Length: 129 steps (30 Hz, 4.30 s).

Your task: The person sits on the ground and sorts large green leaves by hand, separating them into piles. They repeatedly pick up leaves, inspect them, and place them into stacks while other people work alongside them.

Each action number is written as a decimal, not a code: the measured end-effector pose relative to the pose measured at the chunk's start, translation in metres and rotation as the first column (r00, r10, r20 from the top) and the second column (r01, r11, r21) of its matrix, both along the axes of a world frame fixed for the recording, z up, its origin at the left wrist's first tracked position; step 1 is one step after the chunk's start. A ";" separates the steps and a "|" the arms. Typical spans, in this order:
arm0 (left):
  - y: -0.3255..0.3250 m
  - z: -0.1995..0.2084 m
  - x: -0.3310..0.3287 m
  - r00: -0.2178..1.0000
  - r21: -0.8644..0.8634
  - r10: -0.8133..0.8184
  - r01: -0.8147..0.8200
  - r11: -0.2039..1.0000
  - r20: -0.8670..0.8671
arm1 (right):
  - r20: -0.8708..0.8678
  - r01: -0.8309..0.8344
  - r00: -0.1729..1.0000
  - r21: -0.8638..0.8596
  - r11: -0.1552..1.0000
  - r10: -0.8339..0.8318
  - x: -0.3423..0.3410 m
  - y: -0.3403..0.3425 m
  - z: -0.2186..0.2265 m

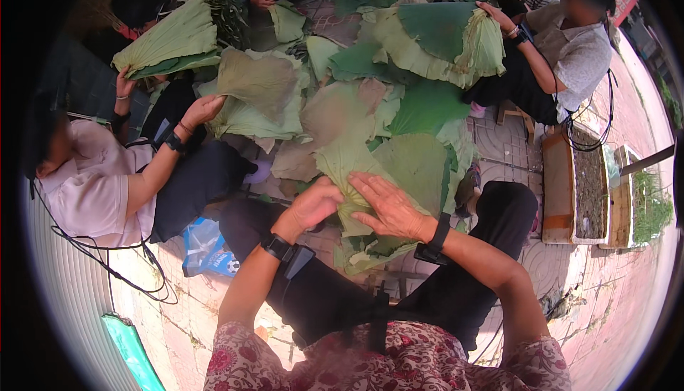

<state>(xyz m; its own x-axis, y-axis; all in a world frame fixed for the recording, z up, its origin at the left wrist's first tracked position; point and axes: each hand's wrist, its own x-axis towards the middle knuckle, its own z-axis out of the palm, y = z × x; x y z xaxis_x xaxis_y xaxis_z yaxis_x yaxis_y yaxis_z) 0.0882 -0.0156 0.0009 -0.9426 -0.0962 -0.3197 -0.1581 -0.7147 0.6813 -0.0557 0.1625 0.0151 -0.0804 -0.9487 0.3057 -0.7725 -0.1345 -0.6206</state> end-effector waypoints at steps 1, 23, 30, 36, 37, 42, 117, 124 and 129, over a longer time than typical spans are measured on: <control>-0.001 -0.001 -0.002 0.999 0.058 0.006 -0.003 0.998 -0.040 | -0.008 0.009 1.000 -0.012 1.000 -0.009 0.000 -0.002 0.002; -0.017 -0.003 -0.020 0.744 -0.433 0.648 -0.537 0.724 0.161 | -0.163 0.488 0.859 0.545 0.682 -0.485 -0.082 0.108 -0.194; -0.015 0.006 -0.026 0.752 -0.387 0.597 -0.481 0.787 0.280 | -0.045 0.488 0.683 0.771 0.409 -0.729 -0.125 0.170 -0.314; -0.014 0.004 -0.030 0.784 -0.405 0.572 -0.455 0.793 0.242 | 0.141 0.432 0.510 0.811 0.395 -0.849 -0.086 0.155 -0.333; -0.014 0.005 -0.030 0.791 -0.406 0.566 -0.449 0.796 0.233 | 0.181 0.378 0.493 0.836 0.397 -0.851 -0.087 0.150 -0.327; -0.012 0.012 -0.028 0.789 -0.432 0.571 -0.445 0.785 0.226 | 0.260 0.305 0.772 0.650 0.696 -0.580 -0.078 0.140 -0.294; 0.076 -0.036 -0.099 0.929 -0.308 -0.080 0.199 0.930 0.360 | 0.875 0.250 0.161 0.412 0.876 -0.457 -0.074 0.051 -0.077; 0.055 -0.045 -0.084 0.867 -0.587 0.234 0.081 0.805 0.441 | 0.669 0.579 0.233 0.488 0.653 -0.706 -0.111 0.066 -0.061; 0.006 -0.045 -0.061 0.878 -0.787 0.402 -0.049 0.615 0.259 | 0.102 0.939 0.317 0.105 0.327 -0.943 -0.167 0.118 -0.046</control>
<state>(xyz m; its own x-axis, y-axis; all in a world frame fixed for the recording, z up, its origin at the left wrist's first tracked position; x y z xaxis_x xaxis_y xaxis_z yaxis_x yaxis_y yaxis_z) 0.0273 -0.0093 -0.0444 -0.6713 -0.6550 -0.3470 -0.4276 -0.0403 0.9031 -0.2223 0.2803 -0.0306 -0.9569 -0.2151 0.1951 -0.2892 0.6457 -0.7067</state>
